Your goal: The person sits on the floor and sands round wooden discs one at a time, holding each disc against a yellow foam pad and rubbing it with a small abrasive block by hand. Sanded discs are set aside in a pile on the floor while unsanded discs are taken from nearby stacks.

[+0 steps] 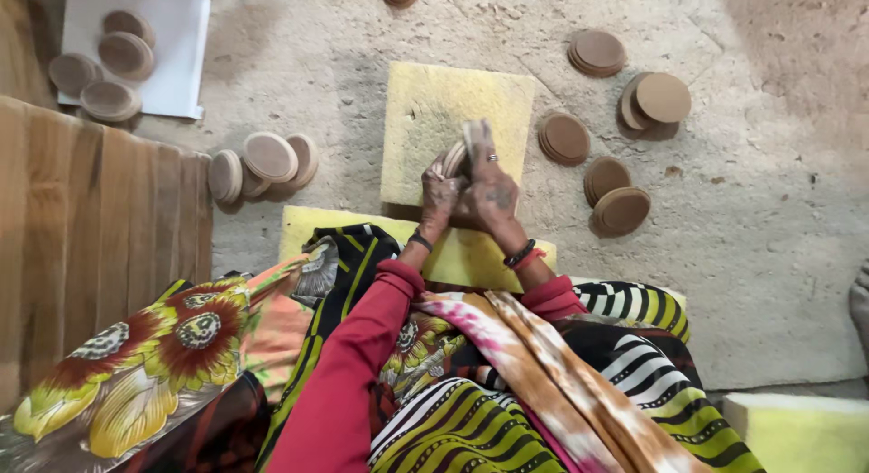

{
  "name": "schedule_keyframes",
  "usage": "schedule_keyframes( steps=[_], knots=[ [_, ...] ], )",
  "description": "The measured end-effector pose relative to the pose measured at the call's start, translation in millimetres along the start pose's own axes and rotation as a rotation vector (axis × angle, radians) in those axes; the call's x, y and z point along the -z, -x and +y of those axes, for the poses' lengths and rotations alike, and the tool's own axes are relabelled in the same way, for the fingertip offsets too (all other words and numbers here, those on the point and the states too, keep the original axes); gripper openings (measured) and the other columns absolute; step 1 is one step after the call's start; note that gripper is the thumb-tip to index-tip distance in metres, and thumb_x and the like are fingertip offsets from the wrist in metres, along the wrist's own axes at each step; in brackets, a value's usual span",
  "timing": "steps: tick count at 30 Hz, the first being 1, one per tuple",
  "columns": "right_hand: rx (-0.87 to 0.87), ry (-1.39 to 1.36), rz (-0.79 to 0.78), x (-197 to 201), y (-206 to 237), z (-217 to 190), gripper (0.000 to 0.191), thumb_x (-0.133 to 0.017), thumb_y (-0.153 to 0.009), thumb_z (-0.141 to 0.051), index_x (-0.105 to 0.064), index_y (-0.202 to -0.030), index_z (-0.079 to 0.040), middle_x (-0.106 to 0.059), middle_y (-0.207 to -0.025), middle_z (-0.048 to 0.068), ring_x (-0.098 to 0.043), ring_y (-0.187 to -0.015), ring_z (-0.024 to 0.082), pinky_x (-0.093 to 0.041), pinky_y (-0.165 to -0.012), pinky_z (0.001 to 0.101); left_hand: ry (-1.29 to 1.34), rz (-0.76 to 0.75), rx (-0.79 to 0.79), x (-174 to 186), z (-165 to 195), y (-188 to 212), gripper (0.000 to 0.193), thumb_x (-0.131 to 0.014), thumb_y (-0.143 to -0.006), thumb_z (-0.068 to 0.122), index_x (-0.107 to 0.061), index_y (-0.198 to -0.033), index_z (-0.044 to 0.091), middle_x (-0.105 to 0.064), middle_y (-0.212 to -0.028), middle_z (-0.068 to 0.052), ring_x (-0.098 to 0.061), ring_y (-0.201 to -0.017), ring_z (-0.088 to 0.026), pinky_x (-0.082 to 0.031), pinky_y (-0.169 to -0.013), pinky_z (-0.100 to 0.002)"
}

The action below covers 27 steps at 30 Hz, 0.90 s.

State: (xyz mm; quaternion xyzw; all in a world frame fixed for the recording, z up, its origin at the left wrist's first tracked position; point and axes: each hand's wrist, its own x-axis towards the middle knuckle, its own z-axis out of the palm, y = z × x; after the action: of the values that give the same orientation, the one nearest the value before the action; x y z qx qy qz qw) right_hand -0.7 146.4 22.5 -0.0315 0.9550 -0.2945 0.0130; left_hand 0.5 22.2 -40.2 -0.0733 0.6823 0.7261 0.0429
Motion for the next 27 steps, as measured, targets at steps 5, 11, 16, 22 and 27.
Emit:
schedule_keyframes(
  steps=[5, 11, 16, 22, 27],
  knots=[
    [0.096, -0.091, 0.035, -7, -17, 35, 0.097, -0.046, -0.081, 0.003, -0.022, -0.171, -0.025, -0.053, -0.141, 0.010, -0.067, -0.078, 0.026, -0.053, -0.056, 0.0329, -0.015, 0.005, -0.188, -1, 1, 1, 0.046, -0.083, -0.078, 0.000, -0.063, -0.119, -0.005, -0.073, -0.107, -0.012, -0.068, -0.094, -0.018, -0.057, -0.084, -0.031],
    [0.057, 0.208, 0.011, -3, 19, -15, 0.078, -0.045, -0.091, 0.003, -0.024, -0.162, -0.022, -0.033, -0.168, 0.014, -0.064, -0.057, 0.023, -0.052, -0.045, 0.0355, 0.207, -0.066, -0.134, 2, -7, 2, 0.043, -0.066, -0.091, 0.005, -0.058, -0.132, -0.001, -0.072, -0.123, -0.006, -0.069, -0.107, -0.012, -0.058, -0.092, -0.028],
    [0.146, -0.042, 0.114, 23, -9, -1, 0.072, -0.048, -0.098, -0.001, -0.030, -0.163, -0.027, -0.053, -0.156, 0.008, -0.065, -0.066, 0.023, -0.055, -0.056, 0.0346, -0.085, -0.037, -0.188, -1, -3, 1, 0.041, -0.079, -0.083, 0.004, -0.065, -0.121, -0.004, -0.074, -0.112, -0.014, -0.069, -0.097, -0.019, -0.058, -0.087, -0.033],
    [-0.340, -0.439, -0.344, 19, -16, 33, 0.087, -0.047, -0.085, 0.000, -0.034, -0.165, -0.032, -0.071, -0.115, 0.022, -0.068, -0.067, 0.026, -0.058, -0.060, 0.0353, -0.316, -0.144, -0.336, 16, 11, 0, 0.041, -0.080, -0.084, 0.007, -0.067, -0.122, -0.001, -0.073, -0.114, -0.020, -0.072, -0.102, -0.032, -0.057, -0.089, -0.036],
    [0.298, -0.181, 0.071, 10, -11, 25, 0.098, -0.052, -0.077, 0.002, -0.032, -0.169, -0.024, -0.062, -0.144, 0.019, -0.070, -0.103, 0.035, -0.061, -0.079, 0.0385, -0.529, -0.017, -0.449, 20, 21, -5, 0.046, -0.080, -0.077, 0.008, -0.062, -0.117, -0.006, -0.071, -0.107, -0.024, -0.071, -0.098, -0.037, -0.058, -0.086, -0.040]
  ],
)
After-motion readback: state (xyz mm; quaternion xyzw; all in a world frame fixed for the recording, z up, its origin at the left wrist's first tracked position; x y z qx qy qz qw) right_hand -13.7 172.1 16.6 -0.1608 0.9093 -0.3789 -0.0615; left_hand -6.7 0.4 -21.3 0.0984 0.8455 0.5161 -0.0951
